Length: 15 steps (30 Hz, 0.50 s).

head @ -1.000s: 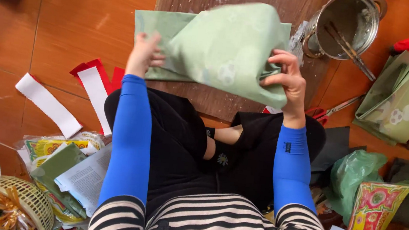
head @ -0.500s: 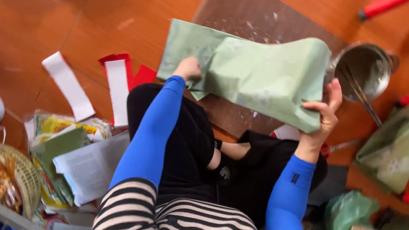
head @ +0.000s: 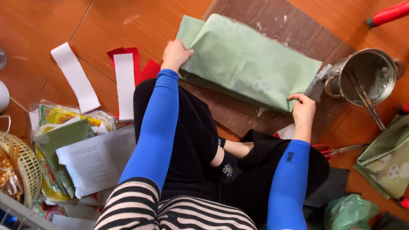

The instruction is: Folding and cutting green paper sheets to prepare packaging.

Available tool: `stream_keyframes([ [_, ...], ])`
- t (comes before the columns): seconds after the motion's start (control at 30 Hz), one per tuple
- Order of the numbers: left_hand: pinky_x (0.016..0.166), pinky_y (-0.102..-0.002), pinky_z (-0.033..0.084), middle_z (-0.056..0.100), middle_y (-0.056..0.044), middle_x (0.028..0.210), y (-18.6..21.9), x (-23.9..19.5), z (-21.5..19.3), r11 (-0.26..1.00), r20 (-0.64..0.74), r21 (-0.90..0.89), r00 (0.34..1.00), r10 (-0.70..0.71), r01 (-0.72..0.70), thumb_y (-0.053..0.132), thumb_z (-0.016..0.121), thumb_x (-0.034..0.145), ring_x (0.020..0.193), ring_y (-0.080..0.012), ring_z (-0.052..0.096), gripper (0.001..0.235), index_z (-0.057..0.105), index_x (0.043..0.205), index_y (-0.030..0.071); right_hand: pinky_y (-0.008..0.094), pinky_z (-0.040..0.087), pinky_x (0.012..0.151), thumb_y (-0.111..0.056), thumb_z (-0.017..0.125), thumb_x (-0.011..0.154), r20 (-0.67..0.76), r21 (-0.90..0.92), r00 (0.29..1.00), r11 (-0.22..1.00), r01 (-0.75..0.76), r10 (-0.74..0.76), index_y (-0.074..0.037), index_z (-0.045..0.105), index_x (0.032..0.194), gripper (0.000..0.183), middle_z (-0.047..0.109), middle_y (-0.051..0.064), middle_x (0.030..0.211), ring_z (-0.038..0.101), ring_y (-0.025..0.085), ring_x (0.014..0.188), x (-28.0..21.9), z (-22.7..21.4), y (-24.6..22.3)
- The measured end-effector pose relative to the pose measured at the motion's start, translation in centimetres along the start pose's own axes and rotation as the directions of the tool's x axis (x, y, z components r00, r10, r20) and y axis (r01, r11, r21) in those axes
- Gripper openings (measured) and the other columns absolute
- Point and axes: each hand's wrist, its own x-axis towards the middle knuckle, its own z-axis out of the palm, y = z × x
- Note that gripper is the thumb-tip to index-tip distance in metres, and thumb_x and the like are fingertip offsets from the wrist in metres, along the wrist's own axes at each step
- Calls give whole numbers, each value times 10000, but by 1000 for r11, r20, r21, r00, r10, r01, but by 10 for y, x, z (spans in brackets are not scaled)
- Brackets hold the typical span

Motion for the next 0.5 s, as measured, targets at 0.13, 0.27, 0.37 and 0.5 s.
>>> stream_keyframes([
  [0.13,1150,-571,475,661,-303,1389,9,-6,-2,1000,246,-12,969,-1,4,778,427,975,1374,-463,605,842,724,1228,32,345,533,980,-181,639,817,-80,104,948,949,-298,307,-343,845,849,265,783,-69,979,707,163,1039,13,12,11],
  [0.27,1357,-538,246,475,-290,1660,147,-190,-167,995,525,91,848,-72,28,682,-6,1036,1593,-410,393,1065,556,1538,-71,327,505,890,-360,708,751,-55,261,911,886,-383,410,-223,833,814,196,761,-8,897,674,124,953,7,6,-17],
  [0.37,1290,-481,389,553,-385,1563,163,-202,-175,967,558,-203,830,-14,152,456,33,1073,1267,-495,692,905,528,1525,-151,388,567,875,-363,791,804,-31,-121,971,963,-240,238,-272,836,942,172,800,1,1017,743,269,1053,32,39,69],
  [0.5,804,-817,615,144,-387,1752,79,-69,-56,400,499,-774,862,-93,491,377,472,1118,1366,-723,488,784,180,1688,-76,421,565,930,-167,771,815,-13,-157,981,968,-194,194,-177,807,976,165,789,83,1014,739,336,1099,12,23,25],
])
